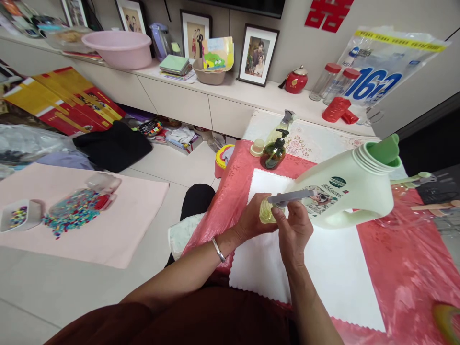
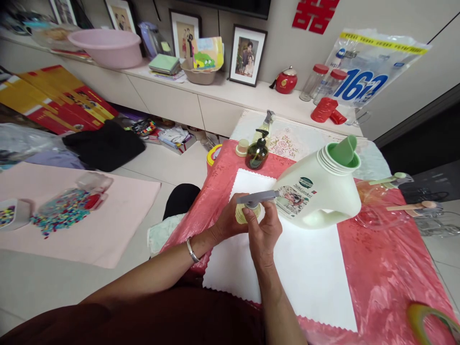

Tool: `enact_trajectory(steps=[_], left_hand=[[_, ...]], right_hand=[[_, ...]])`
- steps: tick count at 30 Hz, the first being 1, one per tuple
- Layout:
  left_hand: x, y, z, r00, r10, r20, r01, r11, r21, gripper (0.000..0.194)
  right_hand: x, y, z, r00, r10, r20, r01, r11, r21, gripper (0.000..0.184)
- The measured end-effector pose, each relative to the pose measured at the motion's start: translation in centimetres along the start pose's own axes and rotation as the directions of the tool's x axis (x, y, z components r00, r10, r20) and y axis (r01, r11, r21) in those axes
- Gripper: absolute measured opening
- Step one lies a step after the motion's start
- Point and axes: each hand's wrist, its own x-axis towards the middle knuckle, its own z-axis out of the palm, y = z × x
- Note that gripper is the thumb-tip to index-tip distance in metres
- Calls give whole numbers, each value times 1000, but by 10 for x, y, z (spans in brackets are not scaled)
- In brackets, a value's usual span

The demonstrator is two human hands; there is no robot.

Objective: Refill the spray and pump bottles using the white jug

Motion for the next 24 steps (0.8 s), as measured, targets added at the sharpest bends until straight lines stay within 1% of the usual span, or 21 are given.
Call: enact_trajectory(steps=[2, 3, 6, 8, 10, 12, 14, 16, 18, 21, 22, 24], left_hand=[[0, 0, 0, 1000, 12, -17, -13, 1000, -16, 35], [0, 0, -1, 1000, 16, -17, -17, 1000, -20, 34], [1, 3, -2, 1000, 16, -4, -16, 999, -32, 32], [2, 6, -3, 1000, 16, -9, -17, 997, -76, 33], [3, 9, -4, 1000, 29, -10, -30, 991, -133, 36], [4, 9, -5, 999, 41, 8, -39, 989, -146, 34], [4, 8, -4, 999, 37, 16, -35, 994, -106, 33], [3, 5, -4, 999, 29, 13, -28, 997, -65, 34], [2, 2, -3, 1000, 21, 10, -20, 999, -36, 35], [2, 1, -1, 1000, -2, 16, 2, 1000, -18, 35], [2, 2, -1, 1000, -8, 14, 8, 1000, -28, 35], [3, 5, -2, 1000, -1, 10, 2, 997, -78, 36]], right_hand=[[0, 1, 1, 999, -3, -35, 3, 1000, -14, 45], [0, 0, 1, 1000, -2, -18, 2, 1000, -19, 47], [0, -11, -1, 995, 12, 103, -10, 1000, -19, 46], [0, -15, -2, 989, 23, 149, -21, 1000, -15, 42], [-1, -13, -1, 992, 30, 125, -28, 1000, -13, 39], [-2, -5, 1, 998, 30, 59, -29, 999, -17, 39], [-3, 2, 3, 1000, 26, -3, -26, 999, -23, 42], [-3, 3, 4, 1000, 21, -13, -22, 999, -25, 43], [-1, -2, 2, 999, 16, 44, -15, 1000, -20, 46], [1, -13, -2, 986, 12, 163, -11, 1000, -3, 46], [2, -14, -4, 983, 12, 184, -13, 1000, 1, 44], [2, -12, -5, 984, 11, 177, -11, 1000, 1, 40]])
